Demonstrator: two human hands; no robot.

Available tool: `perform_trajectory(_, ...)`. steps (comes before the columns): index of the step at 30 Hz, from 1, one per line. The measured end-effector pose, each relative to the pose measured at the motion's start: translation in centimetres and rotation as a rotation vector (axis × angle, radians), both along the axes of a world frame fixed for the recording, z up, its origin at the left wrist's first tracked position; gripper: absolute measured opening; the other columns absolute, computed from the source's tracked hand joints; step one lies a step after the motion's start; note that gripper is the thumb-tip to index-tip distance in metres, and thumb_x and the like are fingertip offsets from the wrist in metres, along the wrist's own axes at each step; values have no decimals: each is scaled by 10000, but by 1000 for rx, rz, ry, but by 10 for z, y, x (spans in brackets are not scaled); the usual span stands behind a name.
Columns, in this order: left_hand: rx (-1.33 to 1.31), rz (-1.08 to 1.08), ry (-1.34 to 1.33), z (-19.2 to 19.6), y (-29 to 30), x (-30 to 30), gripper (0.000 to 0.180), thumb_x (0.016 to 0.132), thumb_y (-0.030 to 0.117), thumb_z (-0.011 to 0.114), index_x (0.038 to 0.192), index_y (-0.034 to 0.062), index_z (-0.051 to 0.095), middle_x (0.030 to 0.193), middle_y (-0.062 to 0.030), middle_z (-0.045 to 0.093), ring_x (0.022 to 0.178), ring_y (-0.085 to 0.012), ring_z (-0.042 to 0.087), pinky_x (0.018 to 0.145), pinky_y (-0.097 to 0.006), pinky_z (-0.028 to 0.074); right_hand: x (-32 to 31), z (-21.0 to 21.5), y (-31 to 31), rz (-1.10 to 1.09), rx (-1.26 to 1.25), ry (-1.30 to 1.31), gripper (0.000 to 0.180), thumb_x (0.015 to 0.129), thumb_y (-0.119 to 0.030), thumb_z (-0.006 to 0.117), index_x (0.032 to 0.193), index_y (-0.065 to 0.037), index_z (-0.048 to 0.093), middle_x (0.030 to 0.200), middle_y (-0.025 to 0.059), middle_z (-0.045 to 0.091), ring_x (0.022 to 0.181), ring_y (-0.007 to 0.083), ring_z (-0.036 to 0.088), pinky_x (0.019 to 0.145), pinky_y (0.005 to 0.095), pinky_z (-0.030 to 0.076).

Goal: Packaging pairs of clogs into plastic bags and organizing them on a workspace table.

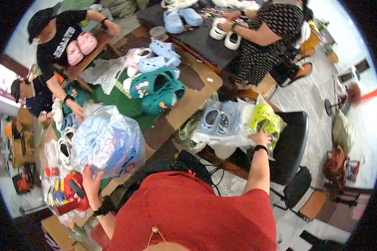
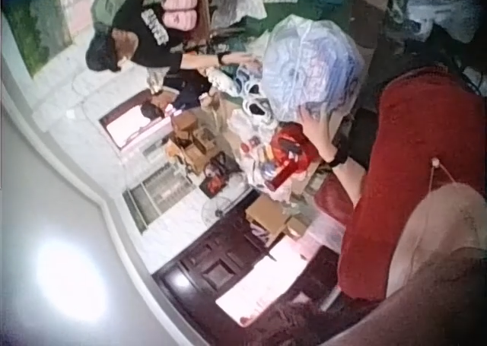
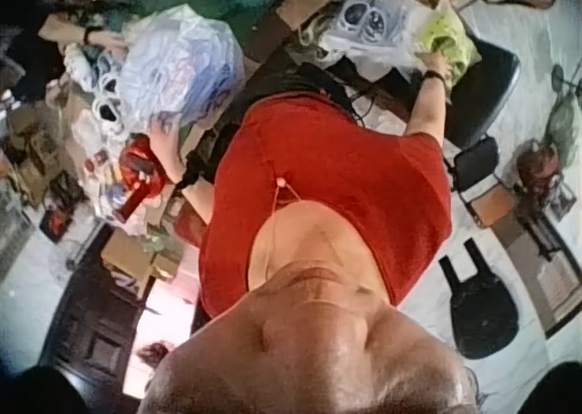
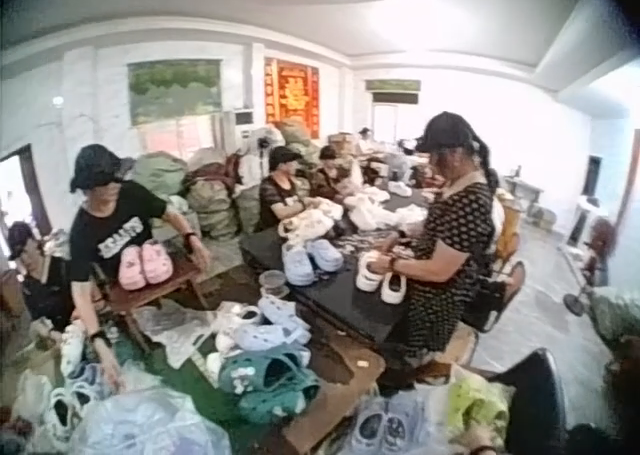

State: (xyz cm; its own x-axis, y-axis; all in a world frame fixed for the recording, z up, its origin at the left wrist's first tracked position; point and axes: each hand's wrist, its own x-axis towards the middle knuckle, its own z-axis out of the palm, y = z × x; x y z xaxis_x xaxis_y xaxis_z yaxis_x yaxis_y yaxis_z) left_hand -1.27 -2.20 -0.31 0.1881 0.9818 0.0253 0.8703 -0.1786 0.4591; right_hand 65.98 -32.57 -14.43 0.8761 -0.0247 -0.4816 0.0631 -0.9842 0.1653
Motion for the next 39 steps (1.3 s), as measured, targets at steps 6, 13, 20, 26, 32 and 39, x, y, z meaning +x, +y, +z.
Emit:
perform_trajectory(6, -7, 84, 54, 11, -1, 19, 650, 699, 340, 817, 1194, 25, 539, 1381, -243, 471, 1203, -398, 521, 941, -424, 483, -34, 27, 98, 398, -29, -494, 775, 685, -498, 773, 1290, -80, 530, 1326, 194, 493, 1223, 399, 443, 961, 552, 386)
perform_trajectory(13, 83, 101, 217, 2, -5, 20, 787, 653, 426, 831, 1235, 24, 486, 1397, -304, 427, 1222, -438, 495, 943, -462, 468, -104, 42, 291, 1060, 844, -197, 446, 717, -310, 748, 1106, -113, 655, 1122, 118, 622, 1096, 332, 556, 932, 428, 460)
perform_trajectory(20, 55, 158, 251, 6, -5, 32, 846, 673, 432, 816, 1275, -43, 459, 1366, -304, 453, 1192, -423, 523, 928, -446, 479, -122, -25, 407, 906, 760, -39, 574, 737, -383, 757, 1194, -104, 550, 1170, 150, 602, 1111, 345, 568, 894, 464, 485)
perform_trajectory(26, 83, 172, 160, 9, -2, 33, 757, 666, 396, 822, 1216, -9, 497, 1341, -289, 475, 1144, -430, 545, 914, -454, 480, -123, -54, 422, 611, 914, -76, 465, 849, -442, 634, 1132, -109, 473, 1043, 198, 655, 988, 429, 612, 835, 503, 476)
perform_trajectory(32, 124, 162, 153, 10, -1, 33, 730, 653, 362, 830, 1194, -5, 504, 1302, -271, 499, 1075, -432, 573, 878, -456, 491, -126, -53, 414, 655, 852, -94, 370, 868, -319, 532, 1121, -54, 479, 992, 226, 664, 942, 424, 630, 800, 519, 477)
perform_trajectory(39, 88, 150, 172, 13, -2, 28, 745, 642, 360, 837, 1192, -6, 494, 1298, -255, 502, 1049, -423, 584, 859, -451, 497, -158, -21, 384, 527, 1008, 268, 337, 904, -288, 472, 1040, 17, 514, 908, 230, 653, 718, 342, 671, 690, 466, 490)
